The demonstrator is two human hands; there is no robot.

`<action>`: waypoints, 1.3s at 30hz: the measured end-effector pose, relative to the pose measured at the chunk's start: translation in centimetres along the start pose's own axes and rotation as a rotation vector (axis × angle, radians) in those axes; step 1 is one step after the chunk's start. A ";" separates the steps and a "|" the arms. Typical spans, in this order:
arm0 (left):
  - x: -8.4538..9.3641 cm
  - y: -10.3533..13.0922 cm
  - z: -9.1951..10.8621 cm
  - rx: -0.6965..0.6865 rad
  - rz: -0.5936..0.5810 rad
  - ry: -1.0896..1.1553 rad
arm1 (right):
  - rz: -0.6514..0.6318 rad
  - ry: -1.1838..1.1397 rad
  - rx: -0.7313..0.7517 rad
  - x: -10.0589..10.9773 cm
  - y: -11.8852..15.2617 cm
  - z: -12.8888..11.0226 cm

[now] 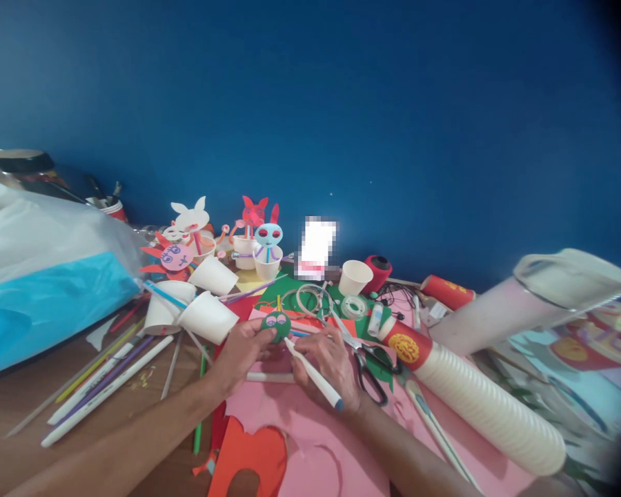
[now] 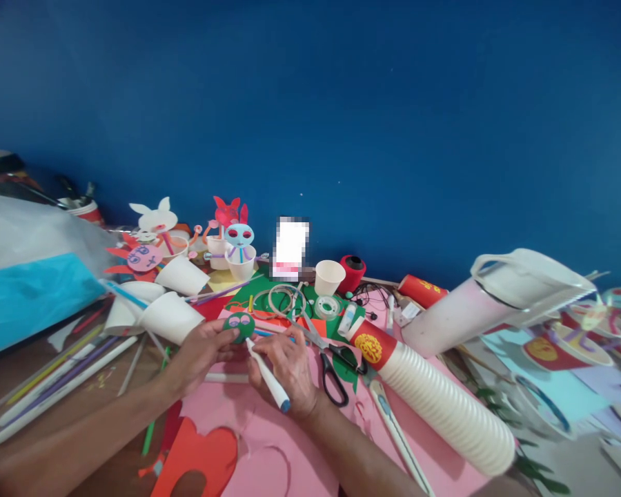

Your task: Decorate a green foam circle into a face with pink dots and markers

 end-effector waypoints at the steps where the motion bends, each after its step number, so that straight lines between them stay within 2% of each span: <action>1: 0.1 0.0 -0.1 0.003 0.004 0.001 | -0.007 0.001 0.001 0.0 -0.1 -0.1; 7: 0.2 -0.1 -0.1 -0.007 -0.005 -0.001 | -0.008 0.018 0.026 0.1 -0.2 -0.2; 17: 0.1 0.0 -0.1 0.000 0.009 -0.015 | -0.024 0.026 -0.013 -0.3 0.0 0.2; 23: 0.1 -0.1 -0.2 0.011 0.022 -0.010 | 0.010 0.033 -0.051 -0.3 0.4 0.7; 34: -0.1 -0.1 -0.2 -0.004 -0.032 0.015 | 0.019 0.025 -0.050 -0.4 0.5 0.8; 39: 0.1 -0.1 -0.3 0.008 0.000 0.019 | 0.053 -0.007 -0.062 0.1 0.5 1.1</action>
Point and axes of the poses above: each hand's wrist, its own y-axis away from the middle knuckle, its own x-axis out of the back of the hand, z = x × y, the point moved 5 cm from there along -y, towards the middle knuckle, and after that the axes turned 7 degrees about z, right-handed, at the moved point
